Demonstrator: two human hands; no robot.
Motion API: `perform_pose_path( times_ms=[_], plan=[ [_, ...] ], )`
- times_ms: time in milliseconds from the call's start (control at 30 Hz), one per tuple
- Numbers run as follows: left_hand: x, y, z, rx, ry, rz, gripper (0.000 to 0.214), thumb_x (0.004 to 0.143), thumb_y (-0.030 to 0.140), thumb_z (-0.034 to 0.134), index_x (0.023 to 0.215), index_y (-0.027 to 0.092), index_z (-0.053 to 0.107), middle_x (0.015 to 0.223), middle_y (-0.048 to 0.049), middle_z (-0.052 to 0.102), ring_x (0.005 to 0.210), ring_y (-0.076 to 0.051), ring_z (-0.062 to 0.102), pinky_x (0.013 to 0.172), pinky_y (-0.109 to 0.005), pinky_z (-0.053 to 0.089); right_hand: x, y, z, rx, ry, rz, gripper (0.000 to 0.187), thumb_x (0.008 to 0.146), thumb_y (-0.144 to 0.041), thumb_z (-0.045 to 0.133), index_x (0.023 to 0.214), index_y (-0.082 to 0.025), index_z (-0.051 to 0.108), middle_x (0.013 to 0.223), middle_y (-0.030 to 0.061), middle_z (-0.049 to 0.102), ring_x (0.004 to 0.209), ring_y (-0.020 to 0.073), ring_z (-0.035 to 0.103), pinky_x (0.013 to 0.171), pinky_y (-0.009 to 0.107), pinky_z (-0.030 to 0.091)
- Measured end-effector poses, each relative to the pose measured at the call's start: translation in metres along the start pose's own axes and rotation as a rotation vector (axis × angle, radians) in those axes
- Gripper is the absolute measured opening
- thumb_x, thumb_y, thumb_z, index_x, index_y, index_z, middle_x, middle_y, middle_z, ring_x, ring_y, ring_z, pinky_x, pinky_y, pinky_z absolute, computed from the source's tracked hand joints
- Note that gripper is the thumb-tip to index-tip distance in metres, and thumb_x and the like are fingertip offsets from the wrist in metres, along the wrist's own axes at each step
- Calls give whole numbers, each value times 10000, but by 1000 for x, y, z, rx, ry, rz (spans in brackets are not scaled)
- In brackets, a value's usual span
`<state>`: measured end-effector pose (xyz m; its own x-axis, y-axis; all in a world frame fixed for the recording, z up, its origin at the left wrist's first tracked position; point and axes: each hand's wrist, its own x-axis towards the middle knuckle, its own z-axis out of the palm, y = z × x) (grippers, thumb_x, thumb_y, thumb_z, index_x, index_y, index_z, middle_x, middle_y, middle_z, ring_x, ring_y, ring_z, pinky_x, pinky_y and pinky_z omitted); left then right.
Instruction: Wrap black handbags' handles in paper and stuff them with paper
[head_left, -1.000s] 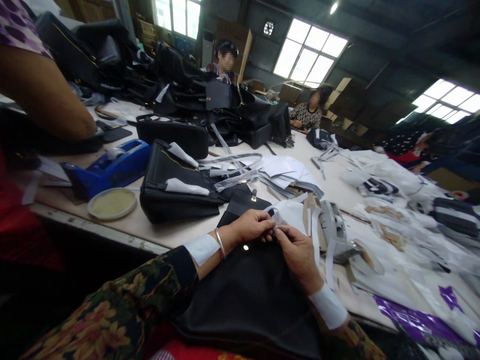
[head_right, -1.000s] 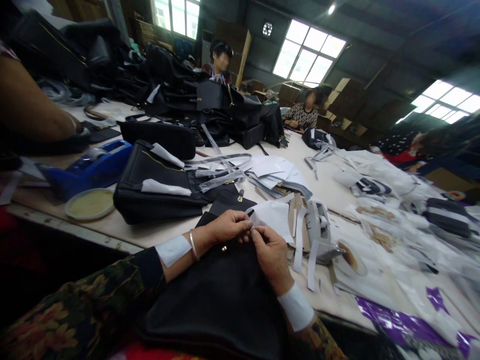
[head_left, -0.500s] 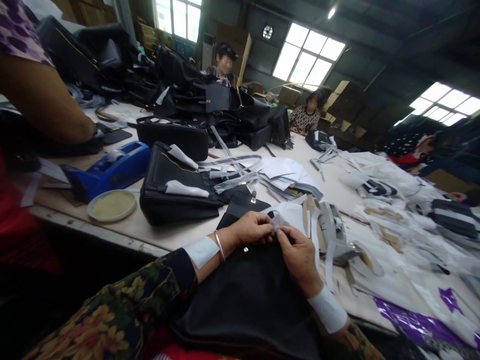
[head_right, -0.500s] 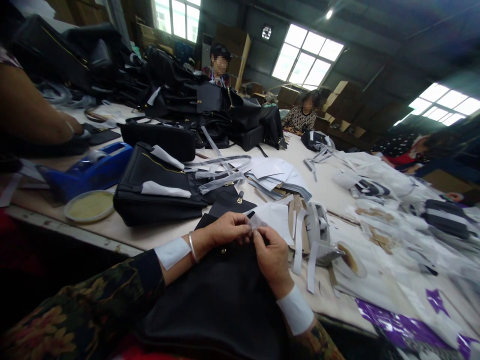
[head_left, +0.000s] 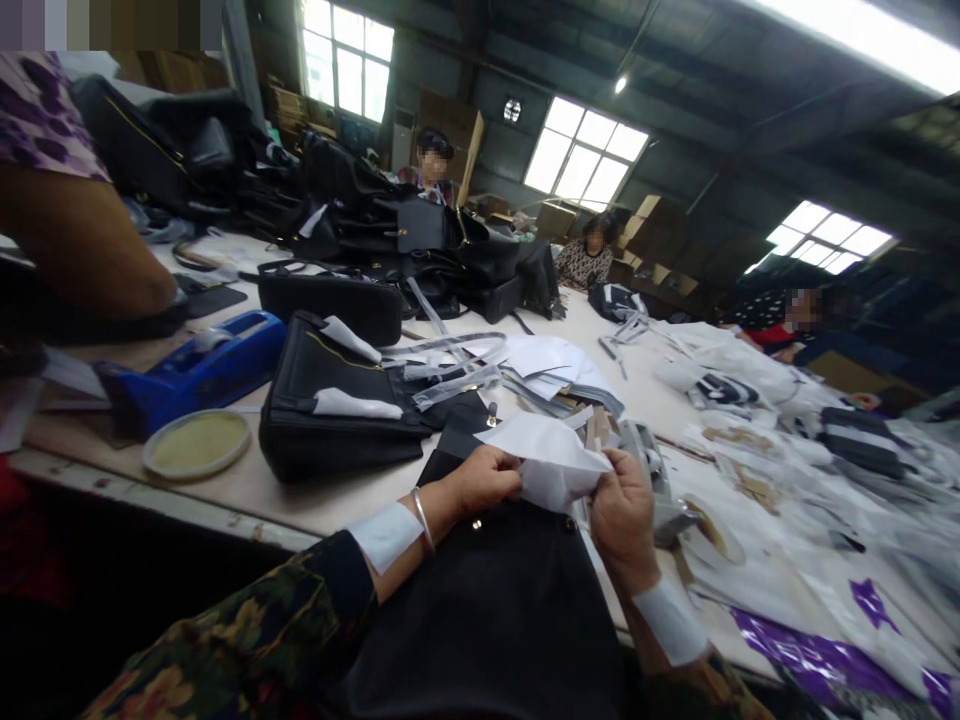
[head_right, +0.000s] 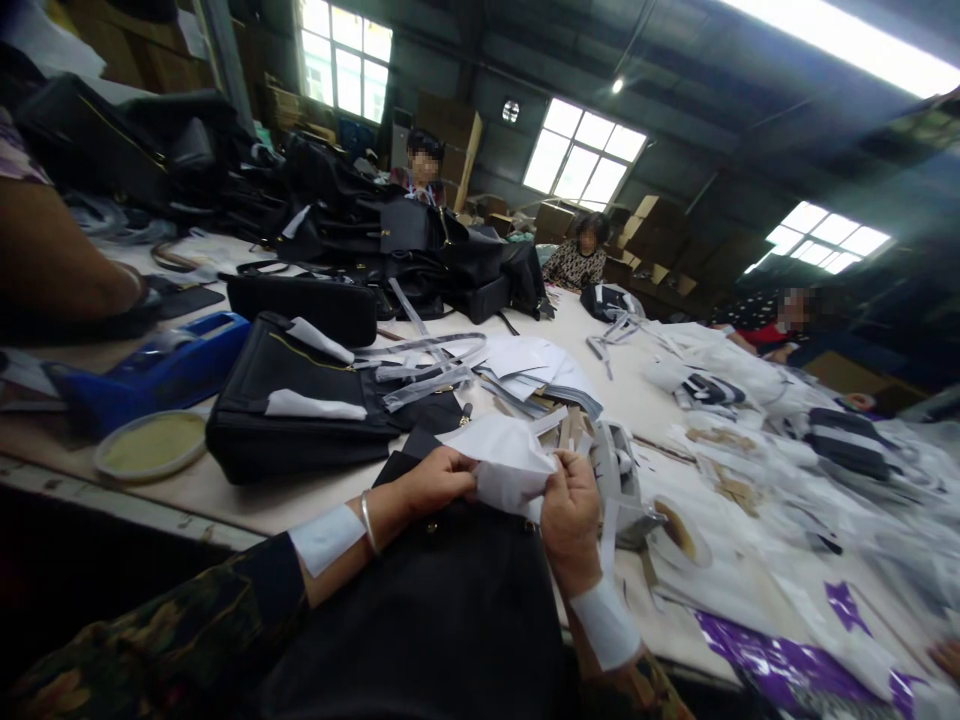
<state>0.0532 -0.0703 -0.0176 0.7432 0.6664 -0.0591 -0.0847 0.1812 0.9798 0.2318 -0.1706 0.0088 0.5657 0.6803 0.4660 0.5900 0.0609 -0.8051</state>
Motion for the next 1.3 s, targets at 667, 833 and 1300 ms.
perform_pose_path(
  times_ms=[667,833,1300],
  plan=[
    [20,-11,-19,-215,624,95,125,710,303,603,755,187,603,798,-19,622,772,-176,602,553,-232,527,47,3,-13,-431,-647,-142,201,844,-253,557,795,-214,748,734,-4,733,709,168,669,670,244,472],
    [22,-13,-18,-121,615,31,178,724,246,600,867,167,671,922,-70,695,824,-203,639,564,-239,531,125,20,-28,-568,-378,-190,302,919,-344,489,971,-186,741,899,36,736,865,194,652,796,287,473],
    [25,-18,-23,216,502,-1,229,744,292,566,869,178,720,705,-8,699,662,-196,644,602,-258,489,218,123,-17,-1137,-513,85,343,936,-343,622,1207,-135,600,1211,111,619,1034,224,634,881,424,543]
  ],
)
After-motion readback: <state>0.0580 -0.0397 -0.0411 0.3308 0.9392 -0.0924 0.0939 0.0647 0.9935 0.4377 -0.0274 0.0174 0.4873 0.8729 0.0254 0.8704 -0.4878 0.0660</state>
